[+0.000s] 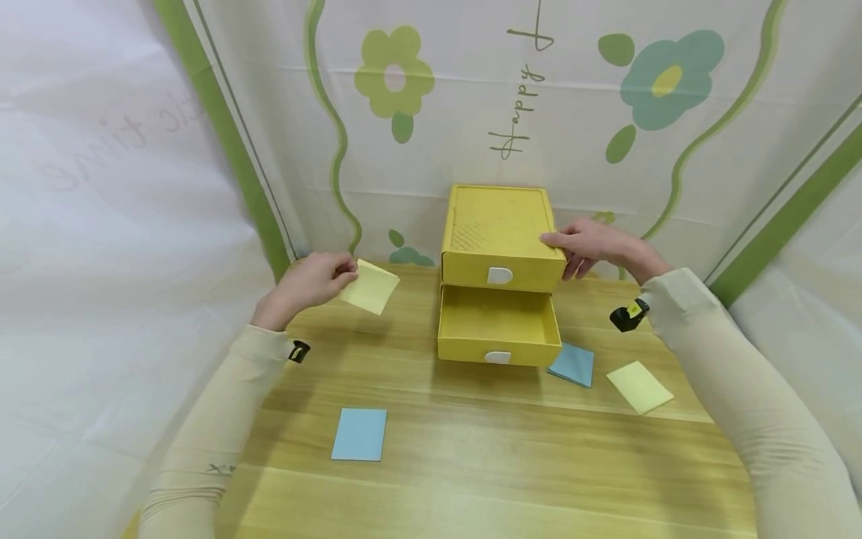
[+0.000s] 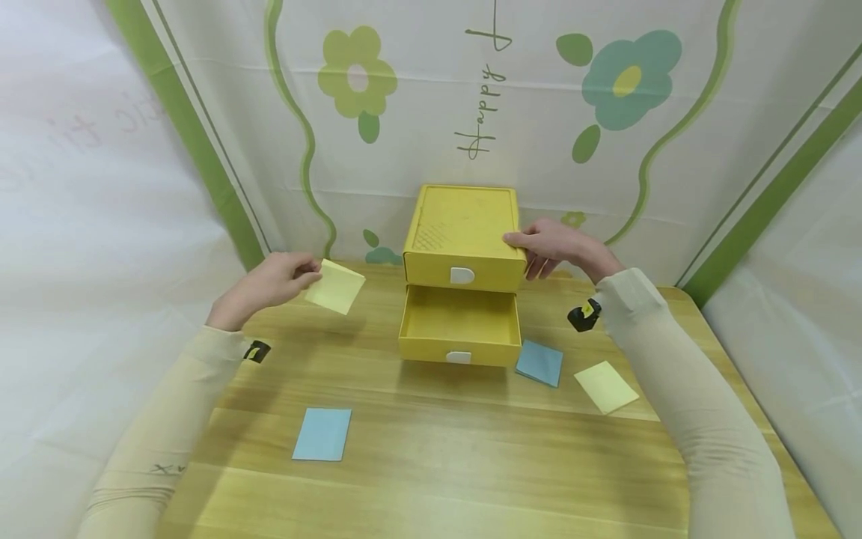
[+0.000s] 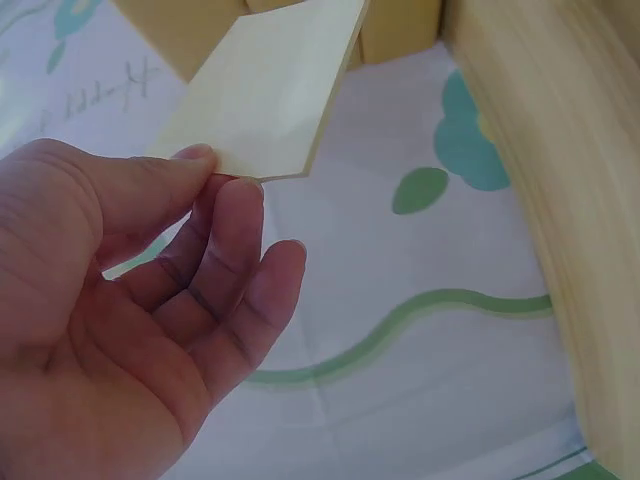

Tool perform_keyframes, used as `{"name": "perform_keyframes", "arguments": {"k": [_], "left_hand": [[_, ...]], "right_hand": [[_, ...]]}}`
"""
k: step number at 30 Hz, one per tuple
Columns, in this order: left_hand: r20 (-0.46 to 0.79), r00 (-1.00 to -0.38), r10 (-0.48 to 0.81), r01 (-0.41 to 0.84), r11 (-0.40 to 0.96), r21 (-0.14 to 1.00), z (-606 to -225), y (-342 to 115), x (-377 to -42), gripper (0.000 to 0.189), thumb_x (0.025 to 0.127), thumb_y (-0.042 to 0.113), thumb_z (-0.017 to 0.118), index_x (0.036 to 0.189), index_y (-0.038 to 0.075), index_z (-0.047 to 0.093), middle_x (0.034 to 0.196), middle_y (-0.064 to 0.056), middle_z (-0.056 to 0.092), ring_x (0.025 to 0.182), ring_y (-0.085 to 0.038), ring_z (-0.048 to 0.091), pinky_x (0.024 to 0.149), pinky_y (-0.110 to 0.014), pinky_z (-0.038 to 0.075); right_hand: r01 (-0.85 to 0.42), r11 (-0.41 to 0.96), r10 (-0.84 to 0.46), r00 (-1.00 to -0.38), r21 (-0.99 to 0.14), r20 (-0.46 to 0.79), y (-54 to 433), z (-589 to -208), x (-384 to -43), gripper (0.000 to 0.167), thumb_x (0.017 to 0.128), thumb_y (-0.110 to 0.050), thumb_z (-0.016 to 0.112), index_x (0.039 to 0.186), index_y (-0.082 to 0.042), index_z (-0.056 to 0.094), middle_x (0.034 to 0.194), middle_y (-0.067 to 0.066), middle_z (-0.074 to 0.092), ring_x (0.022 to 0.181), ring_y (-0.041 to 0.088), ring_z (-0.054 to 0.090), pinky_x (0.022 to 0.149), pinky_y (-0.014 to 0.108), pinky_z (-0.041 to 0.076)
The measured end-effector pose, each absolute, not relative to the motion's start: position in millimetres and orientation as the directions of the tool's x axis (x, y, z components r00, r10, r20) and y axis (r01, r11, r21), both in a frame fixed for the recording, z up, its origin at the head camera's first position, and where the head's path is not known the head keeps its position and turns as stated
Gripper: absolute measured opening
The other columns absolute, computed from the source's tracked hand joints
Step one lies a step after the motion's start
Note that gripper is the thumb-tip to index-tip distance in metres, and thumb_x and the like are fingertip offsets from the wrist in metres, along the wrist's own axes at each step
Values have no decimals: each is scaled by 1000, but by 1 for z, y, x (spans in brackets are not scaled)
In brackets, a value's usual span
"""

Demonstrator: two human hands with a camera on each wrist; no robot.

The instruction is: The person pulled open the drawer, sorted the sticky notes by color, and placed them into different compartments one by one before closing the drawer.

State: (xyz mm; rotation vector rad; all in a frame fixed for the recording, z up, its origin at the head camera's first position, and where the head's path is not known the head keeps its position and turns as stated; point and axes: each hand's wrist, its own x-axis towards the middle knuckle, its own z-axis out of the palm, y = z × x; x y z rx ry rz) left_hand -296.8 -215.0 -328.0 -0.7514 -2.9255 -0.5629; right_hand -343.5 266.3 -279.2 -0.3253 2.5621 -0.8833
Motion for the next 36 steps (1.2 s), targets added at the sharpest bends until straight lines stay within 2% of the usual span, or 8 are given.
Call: {"name": "perform_keyframes", "arguments": {"k": [6, 18, 26, 31, 36], "left_hand": [[168, -864, 474, 501, 782, 371, -316, -198, -286, 12, 100, 17, 56, 96, 8, 62, 80, -4, 57, 68, -16, 48, 65, -32, 41], [255, -789, 559, 610, 657, 444, -310, -170, -279, 10, 97, 18, 62, 94, 10, 67, 79, -1, 65, 67, -12, 54, 62, -26, 47], [288, -746, 601, 643, 536, 547, -315, -147, -272, 9, 96, 18, 63, 95, 11, 67, 82, -1, 70, 71, -11, 64, 63, -25, 53], [313, -720, 620, 667, 491, 561, -320, -134, -268, 8, 96, 19, 64, 93, 12, 67, 80, -1, 70, 71, -11, 66, 63, -25, 53], [338, -713, 614, 674, 469, 570, -326, -118, -269, 8, 96, 18, 63, 93, 12, 66, 81, -4, 71, 70, -5, 65, 63, -23, 54]], "right_hand": [[-81, 772, -339, -892, -631, -300, 269, -279, -345, 62, 99, -57, 44, 73, -1, 48, 69, 18, 63, 73, 26, 74, 66, 39, 60], [-81, 769, -344, -888, -634, -304, 271, -279, -346, 61, 99, -55, 45, 72, -1, 48, 71, 20, 65, 73, 26, 74, 65, 39, 60], [-78, 771, -344, -886, -632, -311, 271, -279, -345, 60, 99, -55, 44, 73, -1, 48, 70, 18, 63, 74, 25, 74, 66, 39, 60], [-78, 773, -343, -887, -630, -310, 271, -278, -345, 61, 99, -56, 44, 74, -1, 48, 71, 18, 63, 75, 25, 74, 67, 39, 60], [-74, 774, -334, -891, -629, -307, 271, -279, -347, 60, 99, -56, 44, 75, -1, 48, 71, 18, 62, 74, 26, 74, 66, 39, 60]]}}
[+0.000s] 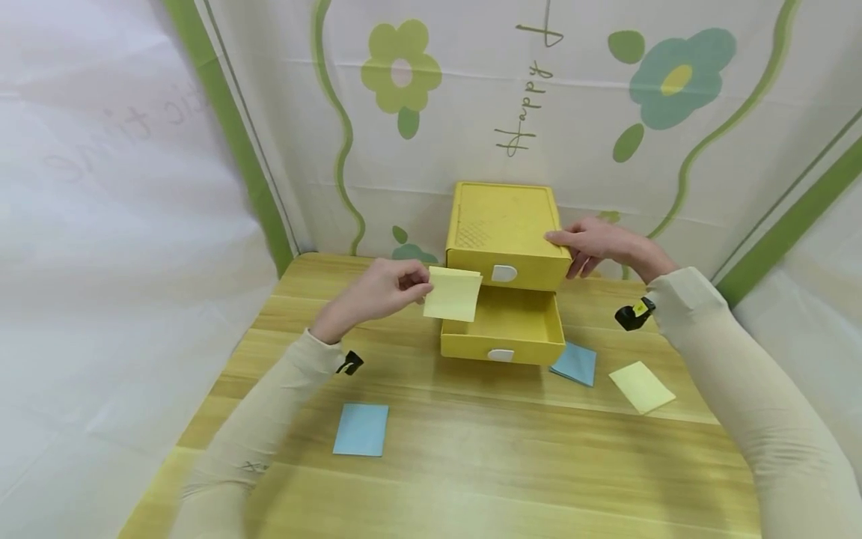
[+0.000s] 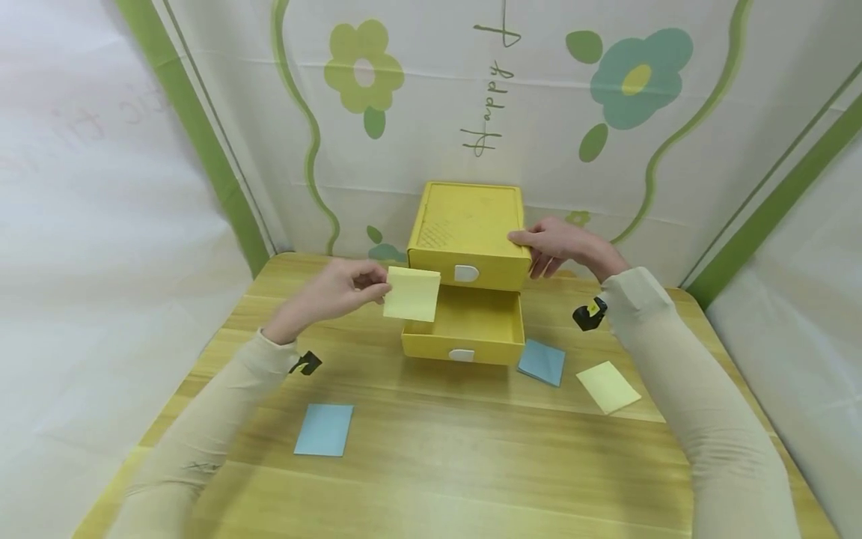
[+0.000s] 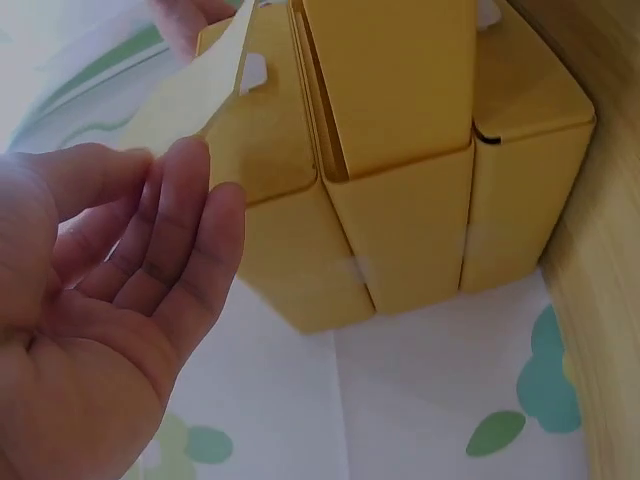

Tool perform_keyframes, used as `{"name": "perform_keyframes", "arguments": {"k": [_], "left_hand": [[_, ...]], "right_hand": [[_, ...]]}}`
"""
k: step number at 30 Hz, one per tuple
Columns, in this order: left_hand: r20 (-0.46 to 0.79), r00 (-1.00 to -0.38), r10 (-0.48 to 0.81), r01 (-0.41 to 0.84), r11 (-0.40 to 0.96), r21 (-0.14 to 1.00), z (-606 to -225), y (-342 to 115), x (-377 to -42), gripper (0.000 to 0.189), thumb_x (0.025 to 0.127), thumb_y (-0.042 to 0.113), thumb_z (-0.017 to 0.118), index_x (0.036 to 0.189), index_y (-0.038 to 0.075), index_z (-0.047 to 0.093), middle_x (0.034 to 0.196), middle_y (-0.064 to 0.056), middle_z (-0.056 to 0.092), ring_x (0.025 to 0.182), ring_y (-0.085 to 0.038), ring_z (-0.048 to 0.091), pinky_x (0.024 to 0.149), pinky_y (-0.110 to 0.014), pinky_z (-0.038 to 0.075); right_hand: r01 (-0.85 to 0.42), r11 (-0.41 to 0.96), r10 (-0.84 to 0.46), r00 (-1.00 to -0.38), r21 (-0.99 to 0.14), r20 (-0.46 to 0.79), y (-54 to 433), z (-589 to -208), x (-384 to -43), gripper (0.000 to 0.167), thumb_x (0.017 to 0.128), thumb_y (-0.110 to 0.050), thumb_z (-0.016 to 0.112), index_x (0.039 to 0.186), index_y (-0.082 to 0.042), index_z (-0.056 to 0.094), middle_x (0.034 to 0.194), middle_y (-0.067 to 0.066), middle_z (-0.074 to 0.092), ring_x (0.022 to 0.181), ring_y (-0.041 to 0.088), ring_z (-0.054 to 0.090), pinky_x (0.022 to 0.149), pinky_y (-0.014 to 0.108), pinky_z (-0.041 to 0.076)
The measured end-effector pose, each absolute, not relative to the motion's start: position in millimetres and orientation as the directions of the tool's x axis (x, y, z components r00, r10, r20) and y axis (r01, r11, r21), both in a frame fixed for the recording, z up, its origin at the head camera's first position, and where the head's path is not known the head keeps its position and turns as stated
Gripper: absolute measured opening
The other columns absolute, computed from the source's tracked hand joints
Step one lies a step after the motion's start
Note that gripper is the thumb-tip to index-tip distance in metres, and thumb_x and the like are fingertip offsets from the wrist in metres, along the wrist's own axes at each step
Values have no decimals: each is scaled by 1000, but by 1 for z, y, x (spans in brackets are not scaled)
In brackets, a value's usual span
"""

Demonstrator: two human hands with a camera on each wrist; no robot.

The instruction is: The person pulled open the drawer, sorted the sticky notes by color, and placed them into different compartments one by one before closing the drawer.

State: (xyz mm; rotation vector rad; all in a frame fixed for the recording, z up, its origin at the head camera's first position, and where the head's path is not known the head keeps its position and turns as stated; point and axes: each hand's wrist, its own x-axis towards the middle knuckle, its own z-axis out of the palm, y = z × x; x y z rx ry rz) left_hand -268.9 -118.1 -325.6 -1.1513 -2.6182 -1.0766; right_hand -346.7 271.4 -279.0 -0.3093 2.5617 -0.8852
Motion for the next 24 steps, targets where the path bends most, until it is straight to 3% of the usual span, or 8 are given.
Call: {"name": "perform_keyframes", "arguments": {"k": [9, 24], "left_hand": [[377, -669, 640, 725, 452, 519, -336, -87, -272, 8, 95, 16, 64, 92, 10, 69, 76, 3, 66, 64, -5, 58, 59, -20, 49], [314, -654, 688, 751, 541, 378, -344, -68, -268, 11, 97, 15, 61, 94, 10, 70, 76, 3, 64, 65, -5, 51, 60, -16, 44]], "right_hand": [[-74, 764, -340, -890, -641, -304, 272, -279, -344, 60, 99, -56, 45, 74, -1, 47, 71, 19, 63, 74, 26, 74, 67, 39, 60], [-93, 770, -346, -892, -631, -290, 271, -280, -344, 60, 99, -56, 45, 75, -1, 47, 70, 17, 62, 74, 25, 74, 66, 39, 60]]}}
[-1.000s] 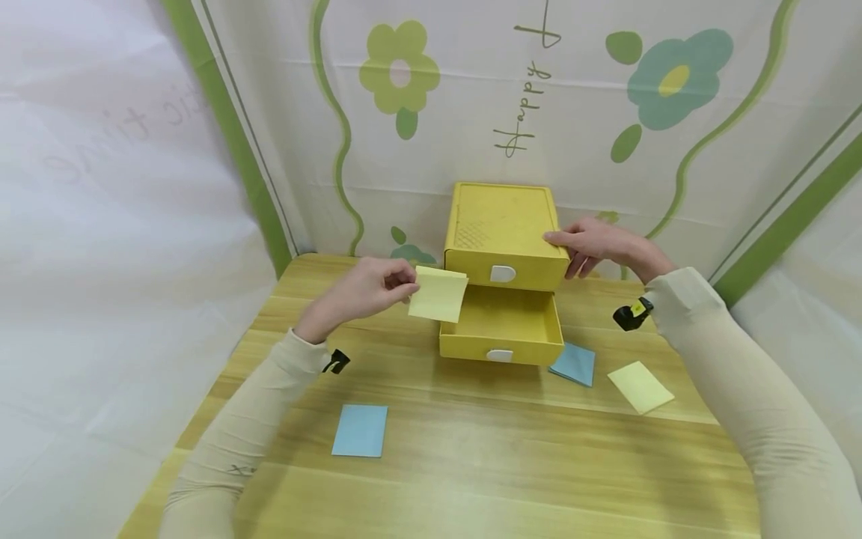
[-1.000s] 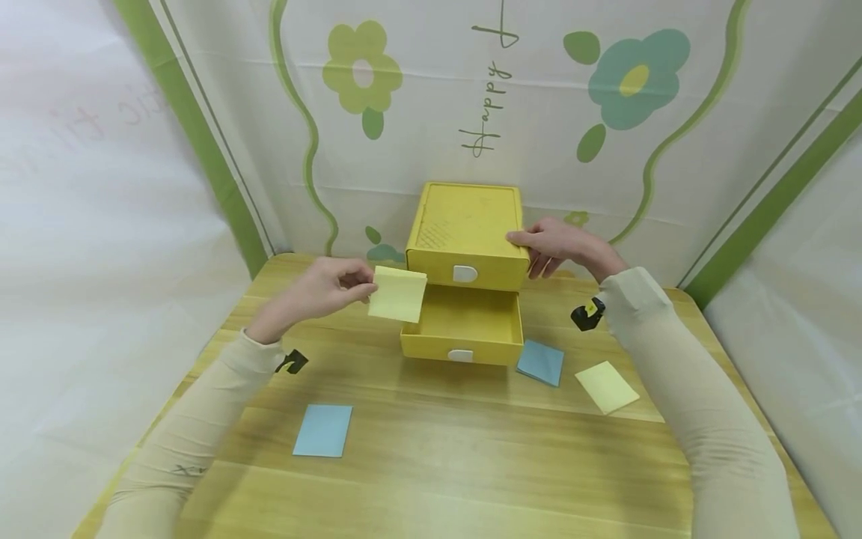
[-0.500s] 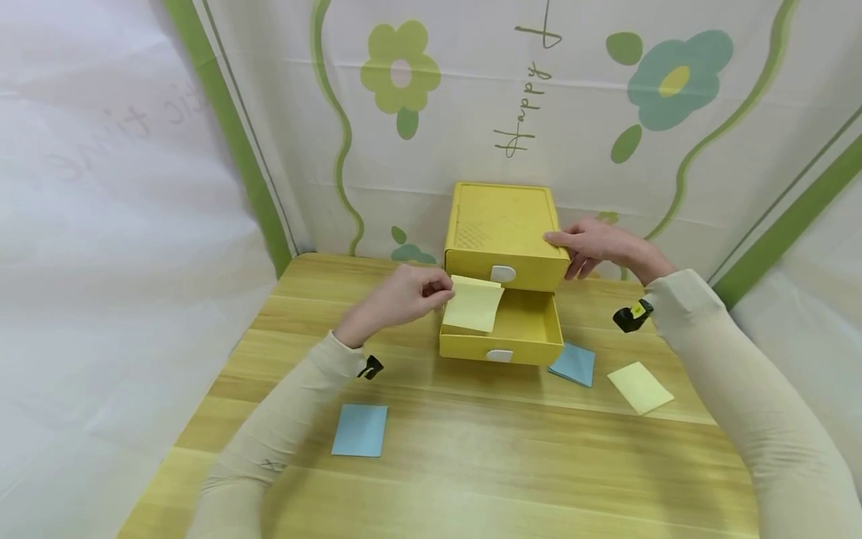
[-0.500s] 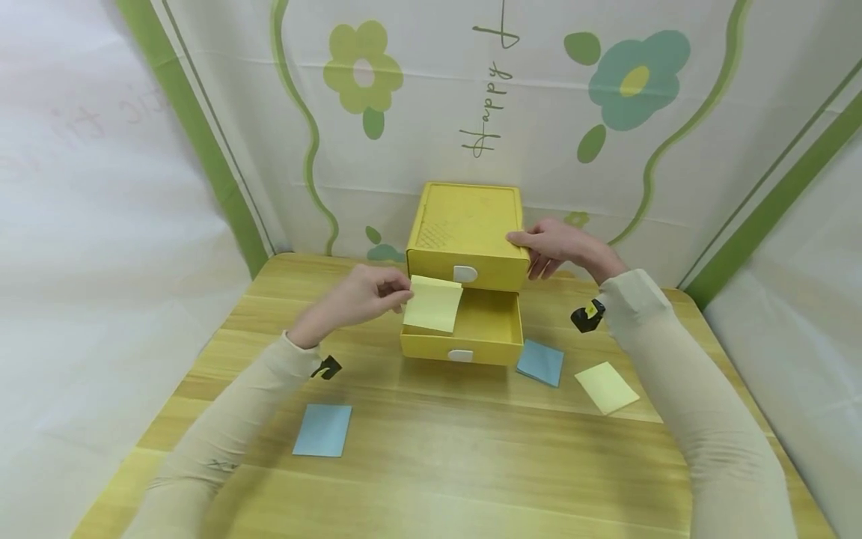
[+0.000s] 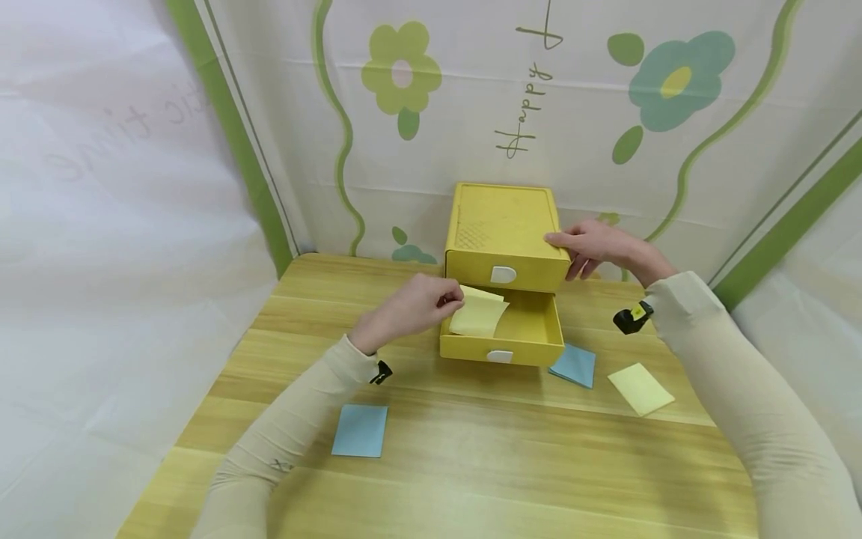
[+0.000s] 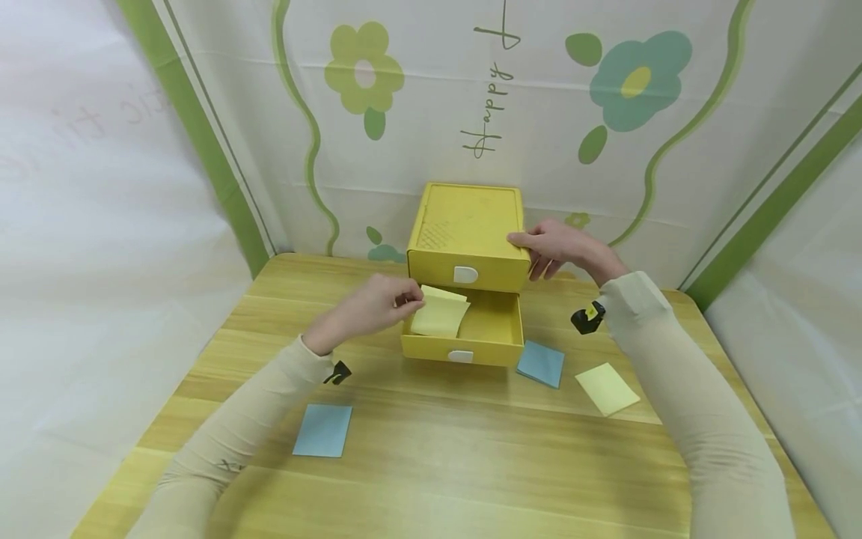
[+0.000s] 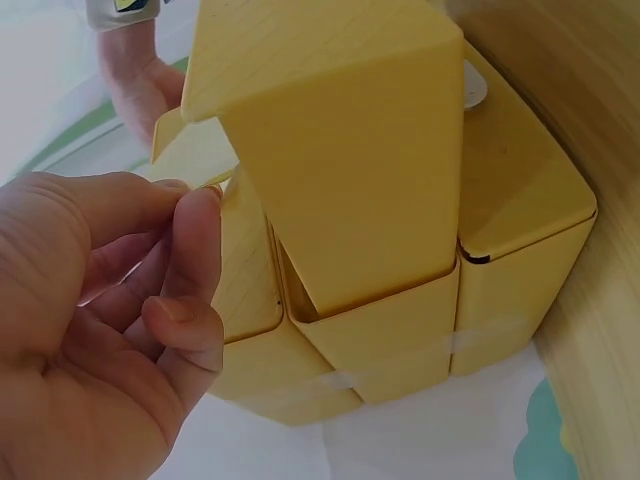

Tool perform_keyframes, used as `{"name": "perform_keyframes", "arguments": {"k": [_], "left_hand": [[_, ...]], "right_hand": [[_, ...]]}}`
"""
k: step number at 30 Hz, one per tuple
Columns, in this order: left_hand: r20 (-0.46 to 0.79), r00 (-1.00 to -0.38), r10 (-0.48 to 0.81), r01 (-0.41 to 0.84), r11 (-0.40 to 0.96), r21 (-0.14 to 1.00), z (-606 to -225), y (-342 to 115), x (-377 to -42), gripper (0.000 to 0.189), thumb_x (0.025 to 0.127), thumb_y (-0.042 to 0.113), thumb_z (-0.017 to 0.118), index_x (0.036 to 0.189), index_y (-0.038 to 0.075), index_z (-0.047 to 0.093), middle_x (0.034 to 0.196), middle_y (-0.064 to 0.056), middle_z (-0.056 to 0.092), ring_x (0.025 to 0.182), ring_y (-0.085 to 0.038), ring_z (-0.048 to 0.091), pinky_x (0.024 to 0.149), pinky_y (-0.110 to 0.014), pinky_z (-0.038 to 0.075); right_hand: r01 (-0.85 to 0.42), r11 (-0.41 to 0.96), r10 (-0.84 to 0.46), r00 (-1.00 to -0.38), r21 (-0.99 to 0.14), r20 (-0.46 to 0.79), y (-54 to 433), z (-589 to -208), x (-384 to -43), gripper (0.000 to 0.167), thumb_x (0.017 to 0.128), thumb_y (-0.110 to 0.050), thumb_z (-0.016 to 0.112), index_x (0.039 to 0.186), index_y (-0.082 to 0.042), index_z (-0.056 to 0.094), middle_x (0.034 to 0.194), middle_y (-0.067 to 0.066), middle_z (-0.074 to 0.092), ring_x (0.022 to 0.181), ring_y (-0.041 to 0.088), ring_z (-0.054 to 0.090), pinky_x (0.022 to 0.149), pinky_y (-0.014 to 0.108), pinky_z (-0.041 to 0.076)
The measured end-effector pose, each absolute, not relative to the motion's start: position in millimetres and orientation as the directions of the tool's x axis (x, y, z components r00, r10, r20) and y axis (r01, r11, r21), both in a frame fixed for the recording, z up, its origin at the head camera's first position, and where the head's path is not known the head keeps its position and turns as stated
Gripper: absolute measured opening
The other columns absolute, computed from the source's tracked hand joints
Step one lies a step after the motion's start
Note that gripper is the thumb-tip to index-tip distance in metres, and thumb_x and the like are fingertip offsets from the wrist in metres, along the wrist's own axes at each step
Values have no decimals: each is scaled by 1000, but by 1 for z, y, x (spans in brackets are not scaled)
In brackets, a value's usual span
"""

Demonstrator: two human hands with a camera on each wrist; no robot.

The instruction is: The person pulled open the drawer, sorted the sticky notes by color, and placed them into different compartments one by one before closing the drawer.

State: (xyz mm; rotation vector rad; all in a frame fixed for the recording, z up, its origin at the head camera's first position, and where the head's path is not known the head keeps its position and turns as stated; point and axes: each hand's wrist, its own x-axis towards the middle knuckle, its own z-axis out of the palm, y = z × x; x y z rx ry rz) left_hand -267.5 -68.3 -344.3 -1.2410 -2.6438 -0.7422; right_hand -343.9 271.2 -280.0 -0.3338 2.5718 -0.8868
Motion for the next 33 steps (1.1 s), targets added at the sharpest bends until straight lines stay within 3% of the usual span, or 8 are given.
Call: {"name": "perform_keyframes", "arguments": {"k": [17, 33], "left_hand": [[244, -654, 716, 751, 578, 320, -346, -65, -263, 10, 96, 13, 62, 92, 9, 70, 80, 2, 68, 63, -5, 52, 60, -16, 45], [201, -676, 709, 736, 640, 219, -348, -64, -266, 12, 95, 11, 62, 91, 7, 73, 88, -3, 67, 81, -14, 60, 74, -25, 52]], "right_hand": [[-93, 773, -339, -897, -627, -285, 272, -281, -344, 59, 99, -56, 44, 76, -1, 48, 73, 17, 63, 74, 24, 73, 66, 38, 60], [-80, 776, -328, -898, -625, -292, 274, -283, -346, 60, 100, -55, 43, 75, 0, 48, 73, 20, 65, 75, 25, 74, 68, 39, 60]]}}
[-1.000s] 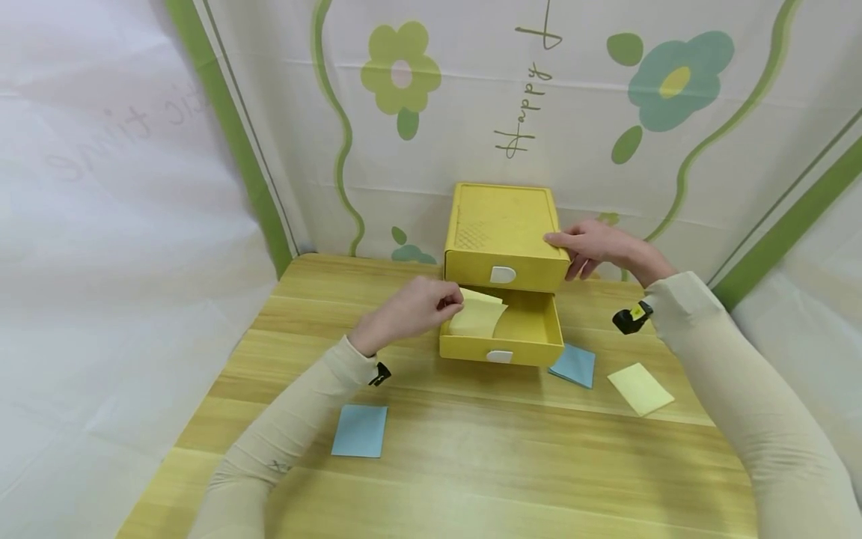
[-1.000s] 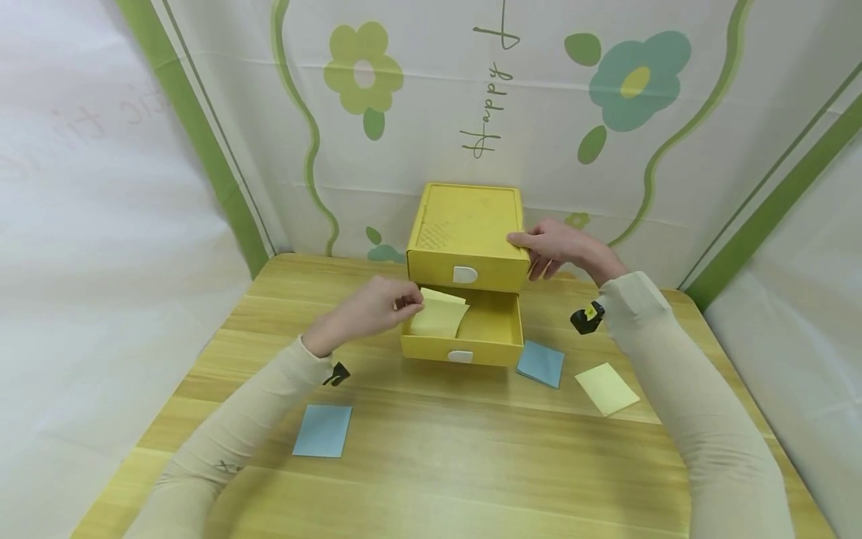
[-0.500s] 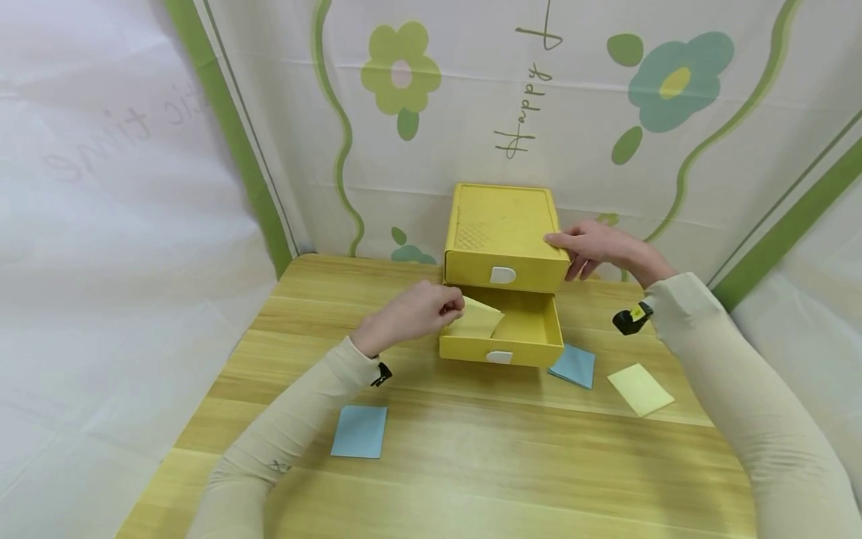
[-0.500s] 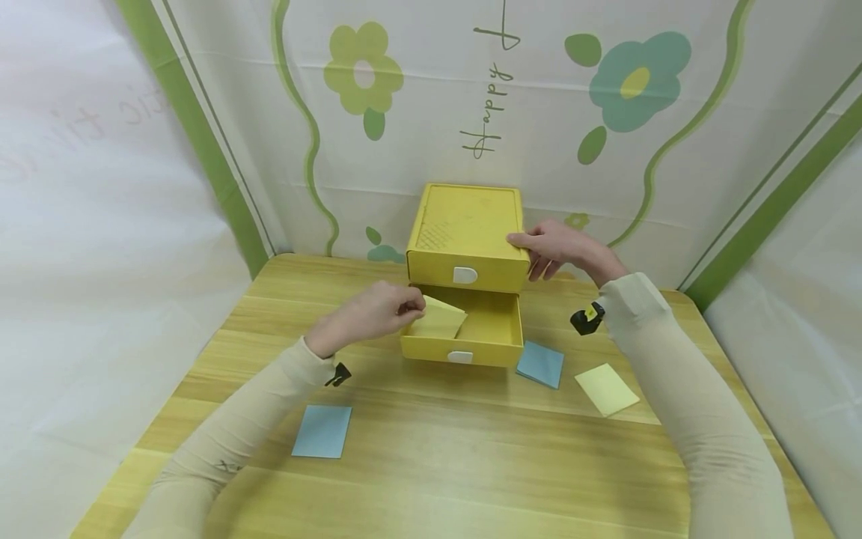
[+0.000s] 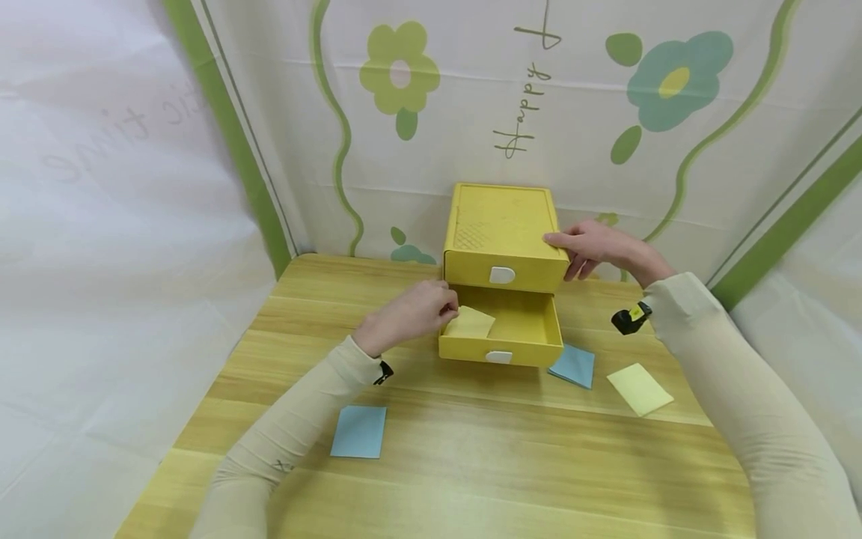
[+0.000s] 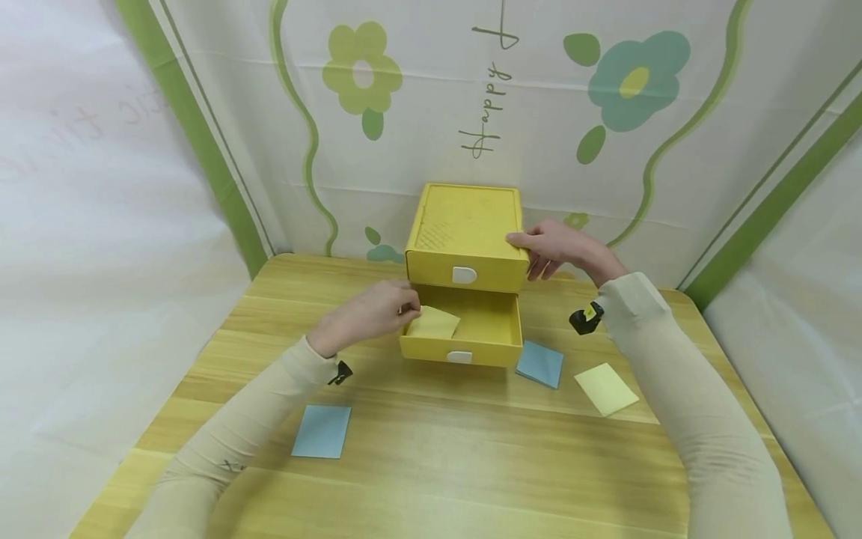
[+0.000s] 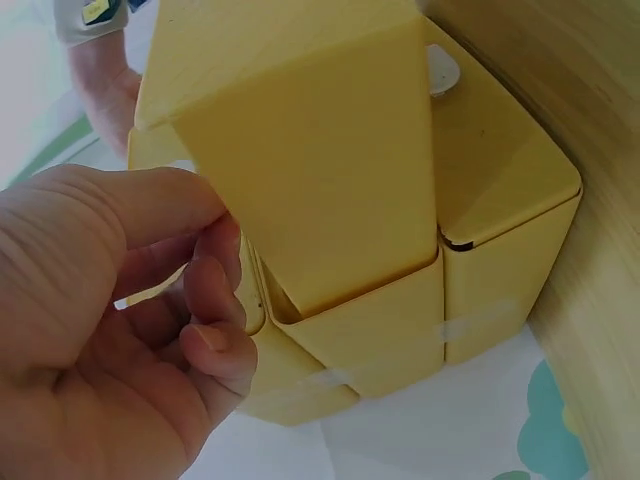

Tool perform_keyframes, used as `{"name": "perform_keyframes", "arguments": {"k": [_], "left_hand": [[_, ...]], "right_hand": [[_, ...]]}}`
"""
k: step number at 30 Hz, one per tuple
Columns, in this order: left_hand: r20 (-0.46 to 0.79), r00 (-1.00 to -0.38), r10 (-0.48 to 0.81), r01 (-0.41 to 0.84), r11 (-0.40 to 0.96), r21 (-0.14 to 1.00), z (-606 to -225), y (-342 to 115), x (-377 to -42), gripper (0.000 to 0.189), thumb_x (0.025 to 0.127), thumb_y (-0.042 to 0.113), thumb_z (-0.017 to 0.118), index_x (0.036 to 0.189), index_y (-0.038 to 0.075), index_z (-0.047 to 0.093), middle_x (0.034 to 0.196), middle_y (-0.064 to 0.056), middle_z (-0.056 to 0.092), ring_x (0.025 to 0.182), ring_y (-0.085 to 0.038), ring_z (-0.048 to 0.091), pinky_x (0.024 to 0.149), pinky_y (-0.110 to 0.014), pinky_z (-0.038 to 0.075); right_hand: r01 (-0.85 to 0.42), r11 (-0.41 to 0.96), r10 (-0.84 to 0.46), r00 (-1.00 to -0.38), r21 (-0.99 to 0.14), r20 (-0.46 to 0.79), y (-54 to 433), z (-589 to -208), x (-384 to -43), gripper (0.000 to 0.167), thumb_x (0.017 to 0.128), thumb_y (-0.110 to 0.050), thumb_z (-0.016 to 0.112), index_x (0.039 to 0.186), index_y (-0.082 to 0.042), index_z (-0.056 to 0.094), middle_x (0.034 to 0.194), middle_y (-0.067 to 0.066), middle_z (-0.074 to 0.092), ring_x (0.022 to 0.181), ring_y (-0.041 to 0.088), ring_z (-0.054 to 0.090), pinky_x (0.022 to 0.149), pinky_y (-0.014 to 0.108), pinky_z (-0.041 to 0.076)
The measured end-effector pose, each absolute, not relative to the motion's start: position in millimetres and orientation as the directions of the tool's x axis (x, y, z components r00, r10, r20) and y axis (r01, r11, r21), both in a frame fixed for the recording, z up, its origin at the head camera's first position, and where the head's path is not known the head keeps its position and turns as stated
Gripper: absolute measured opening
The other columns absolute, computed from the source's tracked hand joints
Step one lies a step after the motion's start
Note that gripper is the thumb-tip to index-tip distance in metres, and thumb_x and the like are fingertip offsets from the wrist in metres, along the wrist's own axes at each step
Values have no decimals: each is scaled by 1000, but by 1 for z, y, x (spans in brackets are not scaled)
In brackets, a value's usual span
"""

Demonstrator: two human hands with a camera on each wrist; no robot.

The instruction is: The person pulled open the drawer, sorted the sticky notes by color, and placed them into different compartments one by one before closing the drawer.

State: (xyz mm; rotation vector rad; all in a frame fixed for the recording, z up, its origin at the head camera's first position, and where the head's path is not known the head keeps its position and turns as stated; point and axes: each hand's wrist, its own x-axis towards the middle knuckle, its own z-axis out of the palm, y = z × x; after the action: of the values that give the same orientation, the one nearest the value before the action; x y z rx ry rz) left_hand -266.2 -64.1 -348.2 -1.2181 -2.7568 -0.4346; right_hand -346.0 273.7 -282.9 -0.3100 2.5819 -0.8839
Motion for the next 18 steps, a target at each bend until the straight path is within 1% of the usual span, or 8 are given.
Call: {"name": "perform_keyframes", "arguments": {"k": [6, 12, 14, 18], "left_hand": [[238, -694, 680, 720, 645, 256, -347, -68, -267, 10, 94, 10, 64, 93, 4, 73, 91, -5, 69, 84, -16, 64, 76, -26, 54], [252, -701, 667, 712, 637, 296, -342, -71, -268, 12, 95, 11, 63, 95, 3, 72, 92, -6, 68, 84, -16, 63, 76, -26, 54], [273, -703, 657, 710, 635, 304, -340, -71, -269, 12, 95, 12, 63, 95, 4, 71, 90, -5, 67, 82, -15, 61, 74, -25, 53], [340, -708, 619, 705, 651, 281, -337, -74, -275, 14, 97, 16, 62, 93, 6, 71, 81, -1, 65, 70, -11, 55, 65, -22, 48]], "right_hand": [[-85, 773, -335, -897, -628, -290, 273, -282, -345, 61, 99, -57, 43, 75, -1, 48, 74, 19, 66, 75, 24, 74, 67, 38, 60], [-85, 769, -339, -894, -633, -293, 273, -281, -346, 61, 98, -57, 44, 76, -1, 49, 76, 20, 68, 74, 24, 74, 67, 38, 60], [-87, 770, -342, -893, -633, -293, 272, -280, -345, 61, 98, -58, 45, 76, -1, 48, 76, 20, 67, 74, 24, 74, 67, 38, 60], [-88, 771, -342, -893, -631, -293, 272, -281, -345, 61, 98, -58, 44, 76, -2, 48, 74, 19, 66, 74, 24, 74, 67, 38, 60]]}}
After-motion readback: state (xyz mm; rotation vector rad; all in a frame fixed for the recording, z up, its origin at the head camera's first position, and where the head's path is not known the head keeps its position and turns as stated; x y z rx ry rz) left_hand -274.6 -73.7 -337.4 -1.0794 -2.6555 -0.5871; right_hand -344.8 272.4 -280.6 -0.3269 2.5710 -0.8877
